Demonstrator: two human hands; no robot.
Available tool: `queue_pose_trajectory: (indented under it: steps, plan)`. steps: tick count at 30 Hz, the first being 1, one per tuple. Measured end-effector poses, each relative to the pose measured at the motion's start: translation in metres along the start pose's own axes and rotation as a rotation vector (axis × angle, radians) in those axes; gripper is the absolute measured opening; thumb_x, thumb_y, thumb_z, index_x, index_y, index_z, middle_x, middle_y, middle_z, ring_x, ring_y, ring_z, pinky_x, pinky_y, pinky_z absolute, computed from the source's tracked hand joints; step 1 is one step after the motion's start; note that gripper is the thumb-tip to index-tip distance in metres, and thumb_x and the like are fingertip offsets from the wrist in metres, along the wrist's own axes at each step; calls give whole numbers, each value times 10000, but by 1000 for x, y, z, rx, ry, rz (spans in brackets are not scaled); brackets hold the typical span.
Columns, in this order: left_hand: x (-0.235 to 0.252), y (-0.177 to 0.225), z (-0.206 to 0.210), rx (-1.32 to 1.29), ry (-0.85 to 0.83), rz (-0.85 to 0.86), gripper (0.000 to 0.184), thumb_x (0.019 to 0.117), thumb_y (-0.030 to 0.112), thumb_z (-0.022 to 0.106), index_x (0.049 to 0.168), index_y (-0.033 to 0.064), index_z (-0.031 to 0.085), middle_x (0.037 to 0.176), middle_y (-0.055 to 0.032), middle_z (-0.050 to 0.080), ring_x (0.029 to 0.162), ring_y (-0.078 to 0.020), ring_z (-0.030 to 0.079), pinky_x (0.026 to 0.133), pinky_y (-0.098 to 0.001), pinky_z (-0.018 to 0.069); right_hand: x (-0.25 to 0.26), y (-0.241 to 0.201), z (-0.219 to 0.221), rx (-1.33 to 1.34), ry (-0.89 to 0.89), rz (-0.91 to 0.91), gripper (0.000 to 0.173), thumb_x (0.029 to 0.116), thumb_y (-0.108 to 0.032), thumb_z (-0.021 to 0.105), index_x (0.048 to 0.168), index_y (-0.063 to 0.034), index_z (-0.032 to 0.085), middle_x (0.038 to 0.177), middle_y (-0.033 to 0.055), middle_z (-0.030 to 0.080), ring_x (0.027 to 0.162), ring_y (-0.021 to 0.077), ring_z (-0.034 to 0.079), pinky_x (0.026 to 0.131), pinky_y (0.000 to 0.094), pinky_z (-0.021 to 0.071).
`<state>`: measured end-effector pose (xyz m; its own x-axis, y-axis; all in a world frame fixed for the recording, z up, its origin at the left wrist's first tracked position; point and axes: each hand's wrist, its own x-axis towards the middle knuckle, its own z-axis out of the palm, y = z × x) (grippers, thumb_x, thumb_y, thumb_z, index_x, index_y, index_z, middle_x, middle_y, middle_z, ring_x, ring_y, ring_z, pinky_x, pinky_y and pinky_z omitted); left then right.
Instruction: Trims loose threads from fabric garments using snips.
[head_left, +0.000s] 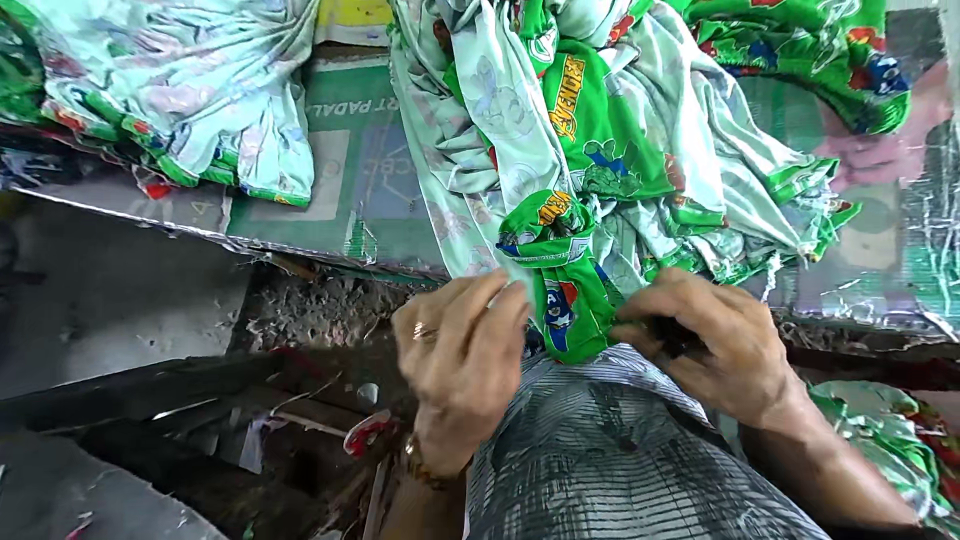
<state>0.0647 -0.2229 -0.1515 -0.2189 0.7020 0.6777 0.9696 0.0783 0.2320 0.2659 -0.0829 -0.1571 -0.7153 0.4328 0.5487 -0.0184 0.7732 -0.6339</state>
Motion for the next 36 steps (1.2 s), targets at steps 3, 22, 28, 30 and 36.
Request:
queue_pose_trajectory:
  steps: [3,22,28,30,36]
  plan:
    - [23,3,20,36,-88,66,288,977,275,700,1209,105,700,1258,-96,670,1144,-245,603,990,-447,396,24,2,6,-96,51,3,165,938,-166,704,1068,-64,711,876,29,606,681,50,562,550,183,447]
    - [37,14,36,-1754,126,-786,179,1078,289,507,1126,169,631,1099,-57,699,1037,-182,714,912,-401,607,54,4,28,423,176,119,401,960,-294,734,1221,-51,552,929,-30,589,720,-23,557,613,118,518]
    - [21,23,36,-674,41,-58,81,1054,210,579,1057,141,621,1263,32,648,1276,-89,568,1090,-302,477,52,3,25,479,174,102,450,973,-445,684,1202,-80,552,955,-63,597,759,-57,551,639,104,495]
    - [17,25,39,-510,43,115,35,1024,158,619,1044,129,620,1341,-25,641,1389,-204,516,1186,-473,408,50,2,18,591,153,232,293,953,-288,721,1140,-93,607,902,-60,649,709,-24,598,613,139,537]
    - [17,24,43,-707,70,-119,391,1020,401,609,1364,237,521,1504,62,491,1409,-135,462,1132,-345,448,40,12,8,854,208,391,46,970,-149,687,1004,-118,690,739,-35,611,531,-11,487,477,132,427]
